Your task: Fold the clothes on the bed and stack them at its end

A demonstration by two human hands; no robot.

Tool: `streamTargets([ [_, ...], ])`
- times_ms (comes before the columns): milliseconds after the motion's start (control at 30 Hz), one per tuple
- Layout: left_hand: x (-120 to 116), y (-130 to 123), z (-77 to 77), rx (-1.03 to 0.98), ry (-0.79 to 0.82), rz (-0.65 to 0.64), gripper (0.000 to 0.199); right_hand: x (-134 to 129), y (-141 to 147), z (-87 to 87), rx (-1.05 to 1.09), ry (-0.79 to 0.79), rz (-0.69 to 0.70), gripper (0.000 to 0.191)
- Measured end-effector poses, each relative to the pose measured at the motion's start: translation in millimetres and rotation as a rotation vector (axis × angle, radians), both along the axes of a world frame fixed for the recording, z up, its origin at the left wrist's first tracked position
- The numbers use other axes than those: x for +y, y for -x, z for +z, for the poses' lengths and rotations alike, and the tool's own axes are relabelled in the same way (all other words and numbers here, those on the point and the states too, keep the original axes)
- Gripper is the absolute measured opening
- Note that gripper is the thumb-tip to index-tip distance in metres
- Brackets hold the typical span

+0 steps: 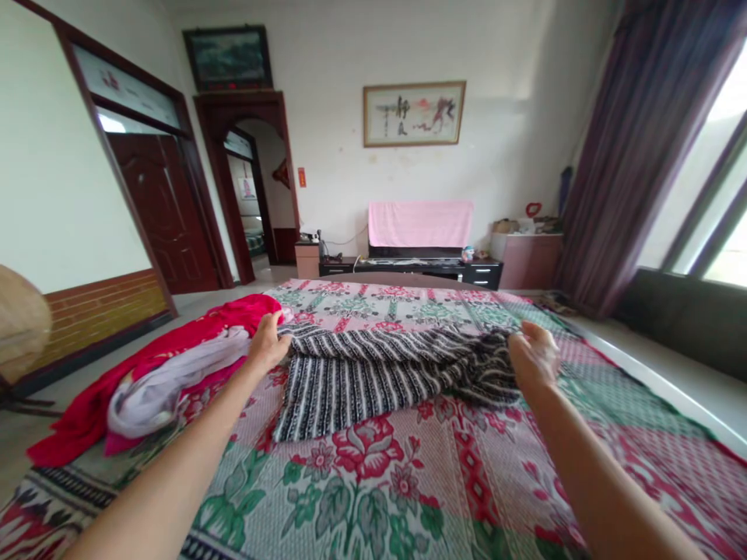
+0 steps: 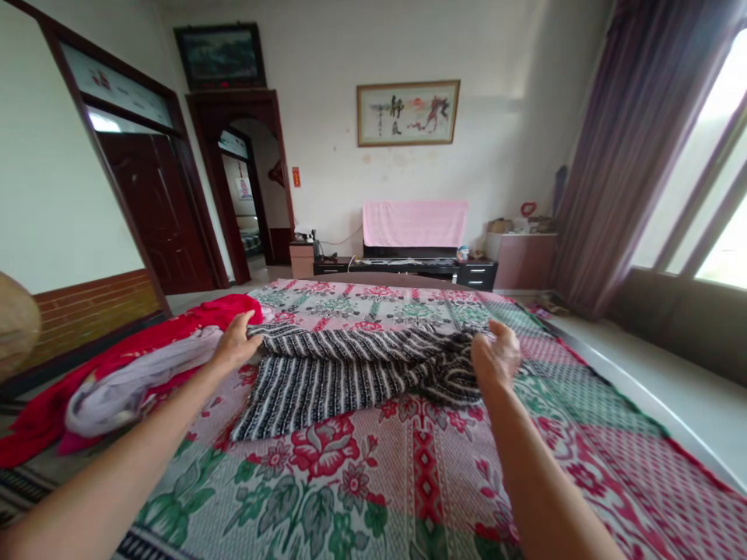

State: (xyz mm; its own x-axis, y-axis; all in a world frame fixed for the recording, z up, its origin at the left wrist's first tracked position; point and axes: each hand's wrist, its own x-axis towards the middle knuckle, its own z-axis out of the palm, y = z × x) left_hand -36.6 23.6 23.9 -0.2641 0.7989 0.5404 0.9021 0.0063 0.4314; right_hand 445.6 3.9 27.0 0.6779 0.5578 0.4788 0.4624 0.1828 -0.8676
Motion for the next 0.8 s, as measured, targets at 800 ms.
streamTargets([
  [800,-13,5,-22.9,0.185,0.328,-0.439,0.038,-21,94,-22.0,-1.060,0.294,0.846,0.027],
])
